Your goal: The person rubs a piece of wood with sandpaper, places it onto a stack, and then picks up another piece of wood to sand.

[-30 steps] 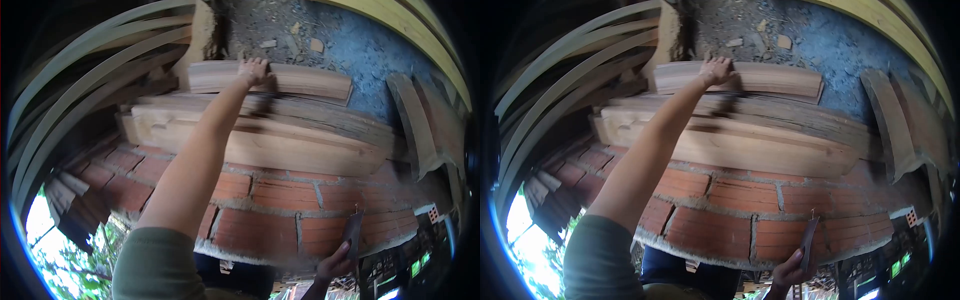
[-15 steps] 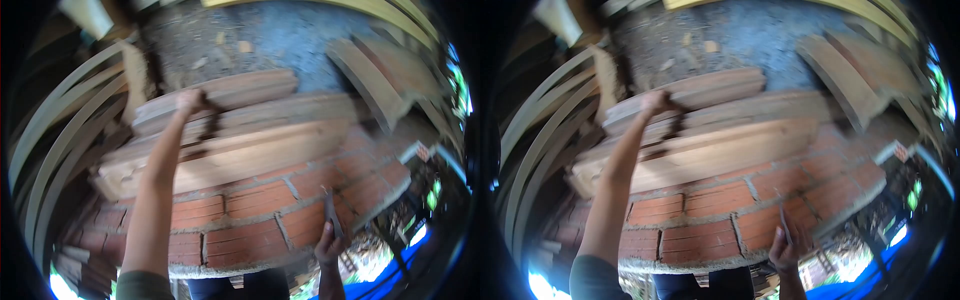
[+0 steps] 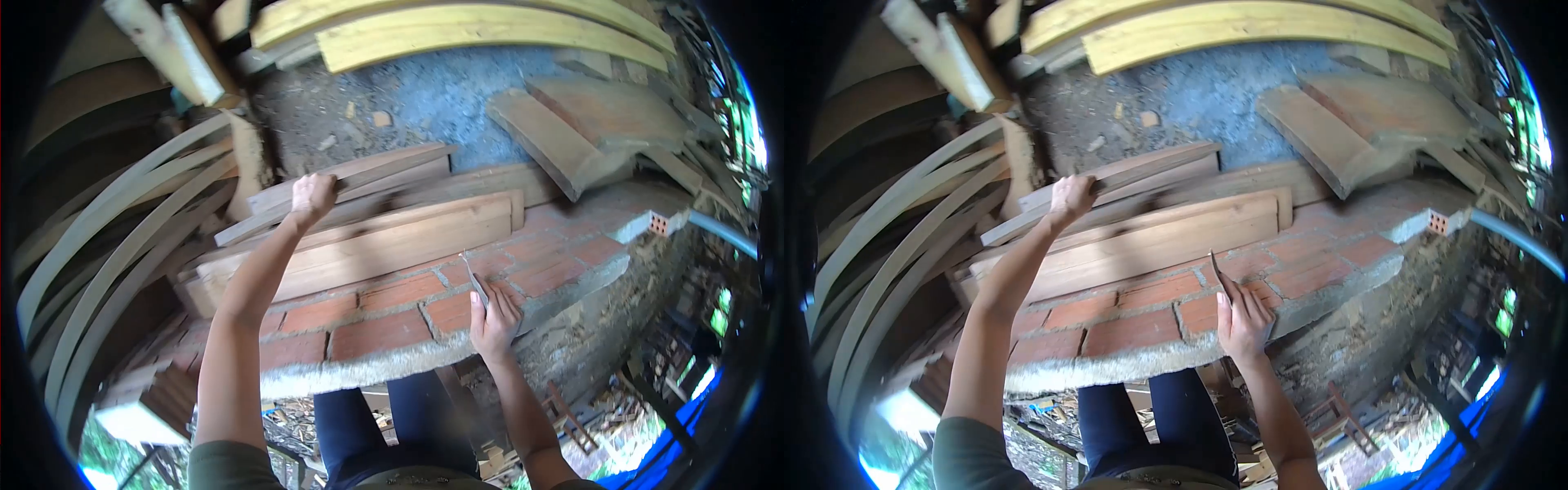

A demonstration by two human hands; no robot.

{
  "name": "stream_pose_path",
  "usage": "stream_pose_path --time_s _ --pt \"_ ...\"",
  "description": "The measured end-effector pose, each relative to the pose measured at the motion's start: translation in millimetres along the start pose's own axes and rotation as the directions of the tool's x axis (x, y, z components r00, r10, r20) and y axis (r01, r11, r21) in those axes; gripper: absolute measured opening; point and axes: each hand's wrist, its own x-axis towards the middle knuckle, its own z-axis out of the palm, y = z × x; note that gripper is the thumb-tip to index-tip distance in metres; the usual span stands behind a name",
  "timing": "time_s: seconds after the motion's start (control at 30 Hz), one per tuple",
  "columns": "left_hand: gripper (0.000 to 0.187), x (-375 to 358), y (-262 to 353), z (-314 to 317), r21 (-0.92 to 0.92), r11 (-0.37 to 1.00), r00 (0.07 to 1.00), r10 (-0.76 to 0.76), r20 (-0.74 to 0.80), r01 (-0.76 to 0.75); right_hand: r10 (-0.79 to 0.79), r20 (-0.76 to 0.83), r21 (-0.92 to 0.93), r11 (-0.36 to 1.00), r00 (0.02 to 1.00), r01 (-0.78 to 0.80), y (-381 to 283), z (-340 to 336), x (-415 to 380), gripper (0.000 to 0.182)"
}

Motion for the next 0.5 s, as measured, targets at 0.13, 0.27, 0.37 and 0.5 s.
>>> stream_pose_path --time_s 0.13,0.27,0.37,0.5 --pt "0.021 -40.3 23.4 -106.2 -0.056 0.997 0.999 -0.052 -0.007 0.052 -0.004 0.008 0.051 0.999 1.0 0.004 -1.9 0.0 0.0 0.023" --pt "0.027 -100.5 53.8 -198.9 -0.149 0.987 0.997 -0.061 -0.053 0.053 -0.104 -0.062 0.057 0.993 0.993 0.108 1.0 4.6 -2.7 0.024" --pt "0.042 -162.9 75.4 -249.9 -0.403 0.911 0.995 -0.102 -0.011 0.089 0.056 0.015 0.059 0.997 0.998 -0.056 15.3 10.7 -14.5 0.027" --pt "0.047 -245.2 85.5 -254.0 -0.652 0.74 0.98 -0.198 0.025 0.167 0.009 -0.034 0.136 0.991 0.999 -0.004 12.0 9.4 -10.6 0.034"
